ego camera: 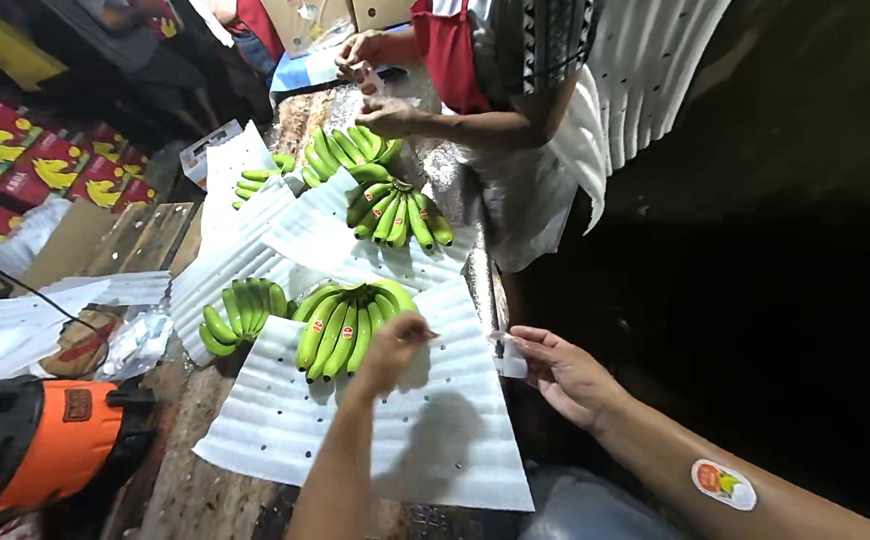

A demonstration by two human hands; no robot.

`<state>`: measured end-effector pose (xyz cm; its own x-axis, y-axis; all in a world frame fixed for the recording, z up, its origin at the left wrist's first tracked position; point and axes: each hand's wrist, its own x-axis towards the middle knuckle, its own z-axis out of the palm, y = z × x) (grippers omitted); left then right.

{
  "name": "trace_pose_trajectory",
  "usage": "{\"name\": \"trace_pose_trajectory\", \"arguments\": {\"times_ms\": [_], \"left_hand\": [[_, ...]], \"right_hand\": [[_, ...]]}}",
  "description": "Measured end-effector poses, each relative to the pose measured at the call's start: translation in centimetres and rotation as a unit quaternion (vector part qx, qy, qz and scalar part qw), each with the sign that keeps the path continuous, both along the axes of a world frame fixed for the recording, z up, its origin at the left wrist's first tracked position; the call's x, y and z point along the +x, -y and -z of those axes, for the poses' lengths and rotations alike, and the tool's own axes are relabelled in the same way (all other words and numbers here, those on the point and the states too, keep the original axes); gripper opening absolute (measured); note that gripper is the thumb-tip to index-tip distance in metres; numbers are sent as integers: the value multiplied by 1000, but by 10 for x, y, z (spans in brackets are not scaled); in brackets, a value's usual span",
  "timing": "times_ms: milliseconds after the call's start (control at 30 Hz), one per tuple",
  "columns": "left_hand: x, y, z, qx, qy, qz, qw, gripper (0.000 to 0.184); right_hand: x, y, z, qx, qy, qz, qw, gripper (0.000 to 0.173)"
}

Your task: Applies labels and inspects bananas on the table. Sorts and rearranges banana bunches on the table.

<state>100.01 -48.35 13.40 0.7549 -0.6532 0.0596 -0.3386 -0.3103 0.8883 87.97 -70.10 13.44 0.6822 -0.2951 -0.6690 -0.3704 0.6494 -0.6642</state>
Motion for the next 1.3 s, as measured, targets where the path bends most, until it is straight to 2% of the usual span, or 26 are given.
{"name": "trace_pose_trajectory", "arguments": {"times_ms": [67, 167, 300, 433, 500, 600, 667, 700, 767, 867, 967, 1033, 1100, 1167, 1233, 1300], "left_hand": [[47, -26, 15, 157, -90, -58, 982, 21], [92, -46, 51, 338, -120, -38, 933, 25], [104, -34, 66, 432, -93, 27, 897, 27], [100, -23, 66, 473, -47, -49, 878, 39], [89, -14, 53, 426, -8, -81, 901, 38], [48, 5, 25, 167, 52, -77, 982, 23], [11, 22, 11, 14, 60, -21, 998, 14], [-6, 30, 5, -5, 64, 5, 998, 12], [-34, 42, 3, 22, 126, 17, 992, 14], [-51, 50, 9, 66, 269, -28, 960, 8], [-57, 51, 19, 71, 363, -71, 926, 6], [-61, 50, 25, 38, 377, -67, 923, 11], [-60, 44, 25, -24, 292, -15, 956, 8], [-43, 30, 15, -71, 116, 8, 991, 8], [-6, 10, 10, -25, -11, -59, 998, 16], [37, -8, 21, 103, -95, -129, 982, 24]], "right_hand": [[-1, 4, 0, -5, -7, -12, 1000, 27], [-2, 1, -2, -22, 12, -74, 997, 38], [1, -3, -7, -58, 16, -144, 988, 31], [3, -6, -6, -106, 49, -140, 983, 22], [3, -5, -4, -124, 63, -131, 982, 27], [5, -5, -5, -151, 66, -148, 975, 35], [6, -6, -6, -161, 67, -167, 970, 41], [6, -8, -7, -162, 67, -174, 969, 42], [6, -11, -9, -158, 68, -180, 968, 42], [4, -14, -12, -135, 56, -196, 970, 42], [1, -13, -13, -66, 32, -205, 976, 31], [1, -13, -11, -16, 4, -173, 985, 24], [2, -11, -6, -4, -16, -120, 993, 24], [4, -6, 3, -25, -12, -59, 998, 21], [3, 2, 11, -52, 4, -30, 998, 17], [0, 6, 12, -82, 32, -43, 995, 13]]}}
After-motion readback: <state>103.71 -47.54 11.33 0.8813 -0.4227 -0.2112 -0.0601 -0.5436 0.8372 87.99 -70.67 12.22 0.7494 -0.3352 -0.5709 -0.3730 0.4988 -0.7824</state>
